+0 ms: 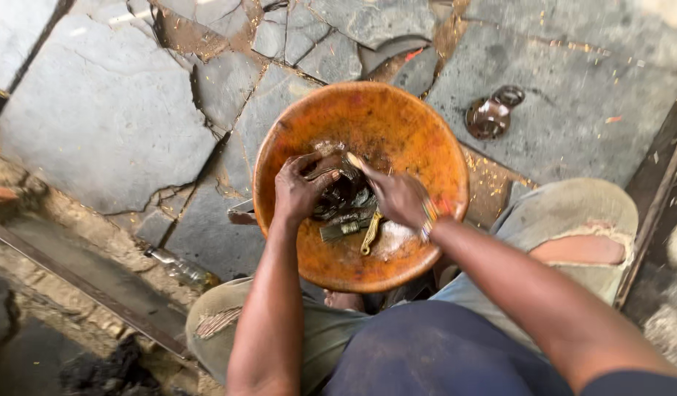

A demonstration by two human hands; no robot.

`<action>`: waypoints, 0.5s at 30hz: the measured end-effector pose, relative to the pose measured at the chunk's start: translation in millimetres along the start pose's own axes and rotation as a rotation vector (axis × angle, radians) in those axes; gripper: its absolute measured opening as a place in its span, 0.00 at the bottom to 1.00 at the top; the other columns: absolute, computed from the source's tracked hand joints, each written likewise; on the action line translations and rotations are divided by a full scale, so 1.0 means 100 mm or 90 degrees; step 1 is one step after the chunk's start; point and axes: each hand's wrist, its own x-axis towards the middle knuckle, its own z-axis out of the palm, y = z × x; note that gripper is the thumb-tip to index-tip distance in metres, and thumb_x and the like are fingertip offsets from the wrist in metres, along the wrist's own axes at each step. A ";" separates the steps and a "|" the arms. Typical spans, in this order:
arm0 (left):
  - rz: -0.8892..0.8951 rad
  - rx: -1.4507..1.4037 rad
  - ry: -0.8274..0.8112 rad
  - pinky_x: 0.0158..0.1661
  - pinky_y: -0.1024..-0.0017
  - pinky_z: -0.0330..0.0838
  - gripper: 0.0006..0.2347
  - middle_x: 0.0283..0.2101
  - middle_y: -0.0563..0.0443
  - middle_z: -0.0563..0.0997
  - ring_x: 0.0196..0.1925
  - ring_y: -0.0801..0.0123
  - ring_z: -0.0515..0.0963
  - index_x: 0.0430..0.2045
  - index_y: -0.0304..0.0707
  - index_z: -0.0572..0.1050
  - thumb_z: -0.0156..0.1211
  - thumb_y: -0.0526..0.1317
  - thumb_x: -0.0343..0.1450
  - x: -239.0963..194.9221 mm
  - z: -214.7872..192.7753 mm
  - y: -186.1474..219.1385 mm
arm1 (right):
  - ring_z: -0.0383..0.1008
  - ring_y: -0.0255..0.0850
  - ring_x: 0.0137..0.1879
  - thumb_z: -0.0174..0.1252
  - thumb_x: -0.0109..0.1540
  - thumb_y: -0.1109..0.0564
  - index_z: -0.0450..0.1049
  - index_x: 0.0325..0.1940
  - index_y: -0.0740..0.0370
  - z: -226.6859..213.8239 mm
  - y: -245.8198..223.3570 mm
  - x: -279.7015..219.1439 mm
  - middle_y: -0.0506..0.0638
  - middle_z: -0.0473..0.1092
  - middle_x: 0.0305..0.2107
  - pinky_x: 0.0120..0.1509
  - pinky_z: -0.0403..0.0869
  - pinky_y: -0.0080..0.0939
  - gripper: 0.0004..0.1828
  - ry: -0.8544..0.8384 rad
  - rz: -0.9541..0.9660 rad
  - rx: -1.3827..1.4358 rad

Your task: The person scrubs a metal part in a bowl using a brush and liquid, then pours more liquid from a bottle onto the part. Finally, the person wipes the metal part dry with a cloth.

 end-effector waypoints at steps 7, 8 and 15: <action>-0.092 0.034 -0.022 0.55 0.61 0.76 0.23 0.50 0.40 0.82 0.52 0.56 0.83 0.47 0.37 0.82 0.76 0.49 0.62 0.04 -0.04 0.05 | 0.53 0.37 0.15 0.46 0.71 0.52 0.66 0.71 0.39 0.03 -0.09 0.41 0.44 0.60 0.10 0.20 0.62 0.43 0.23 -0.200 0.187 0.065; -0.078 0.038 -0.014 0.55 0.61 0.76 0.22 0.50 0.40 0.83 0.52 0.57 0.83 0.47 0.37 0.82 0.74 0.49 0.64 0.02 -0.05 0.04 | 0.53 0.36 0.15 0.47 0.70 0.51 0.66 0.72 0.40 -0.02 -0.15 0.46 0.44 0.60 0.10 0.19 0.61 0.43 0.24 -0.206 0.150 0.040; 0.011 0.101 0.054 0.54 0.59 0.75 0.21 0.51 0.35 0.82 0.52 0.48 0.82 0.48 0.35 0.81 0.71 0.49 0.67 -0.06 0.02 -0.07 | 0.56 0.37 0.13 0.49 0.68 0.50 0.69 0.70 0.39 -0.32 -0.38 -0.08 0.48 0.61 0.11 0.16 0.58 0.44 0.24 -0.096 0.062 -0.043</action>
